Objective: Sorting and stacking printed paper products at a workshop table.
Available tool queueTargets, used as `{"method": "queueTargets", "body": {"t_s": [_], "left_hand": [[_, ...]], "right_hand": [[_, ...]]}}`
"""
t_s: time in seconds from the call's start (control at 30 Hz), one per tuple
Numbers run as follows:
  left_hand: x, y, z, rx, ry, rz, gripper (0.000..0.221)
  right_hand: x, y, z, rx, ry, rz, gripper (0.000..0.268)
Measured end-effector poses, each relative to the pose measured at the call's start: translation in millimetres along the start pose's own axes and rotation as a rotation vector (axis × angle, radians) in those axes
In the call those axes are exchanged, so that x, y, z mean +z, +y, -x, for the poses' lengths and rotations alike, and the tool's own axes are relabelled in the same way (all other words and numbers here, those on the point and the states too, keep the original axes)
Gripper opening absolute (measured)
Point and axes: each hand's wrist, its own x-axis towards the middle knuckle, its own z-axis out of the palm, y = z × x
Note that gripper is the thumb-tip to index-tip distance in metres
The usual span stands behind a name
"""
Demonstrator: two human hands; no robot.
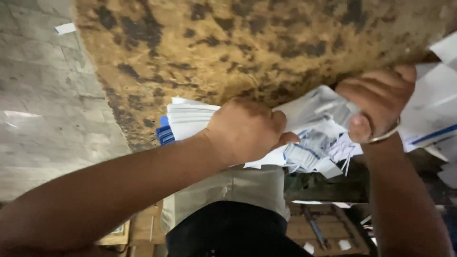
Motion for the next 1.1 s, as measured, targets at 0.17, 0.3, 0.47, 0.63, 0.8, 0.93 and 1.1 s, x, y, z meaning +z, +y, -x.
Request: {"method": "queueTargets", "body": {"t_s": [0.17,0.3,0.47,0.63,0.8,0.93,1.1], "left_hand": [[4,-5,13,0.127,0.001,0.015,0.058],[14,-10,31,0.198,0.3,-0.072,0.053],[9,-2,38,0.205,0.291,-0.202,0.053],[20,2,36,0.031,0.161,-0.299,0.057],[26,11,25,-0.311,0.308,-0.539,0.051],[43,31,23,-0.436,0.422,-0.574,0.073],[63,62,15,-0.385,0.508,-0.633,0.064]], "right_hand": [[-14,-37,-39,0.179,-0.116,0.057,0.076],[-10,-43,-45,0.156,-0.096,0.038,0.076],[7,-16,-9,0.039,0.052,-0.049,0.074],[14,-17,-5,0.084,-0.018,-0.056,0.072],[5,-41,-51,0.159,-0.278,0.093,0.065],[20,-44,-36,0.197,-0.291,0.069,0.058],[26,-33,-20,0.222,-0.21,0.084,0.058]]}}
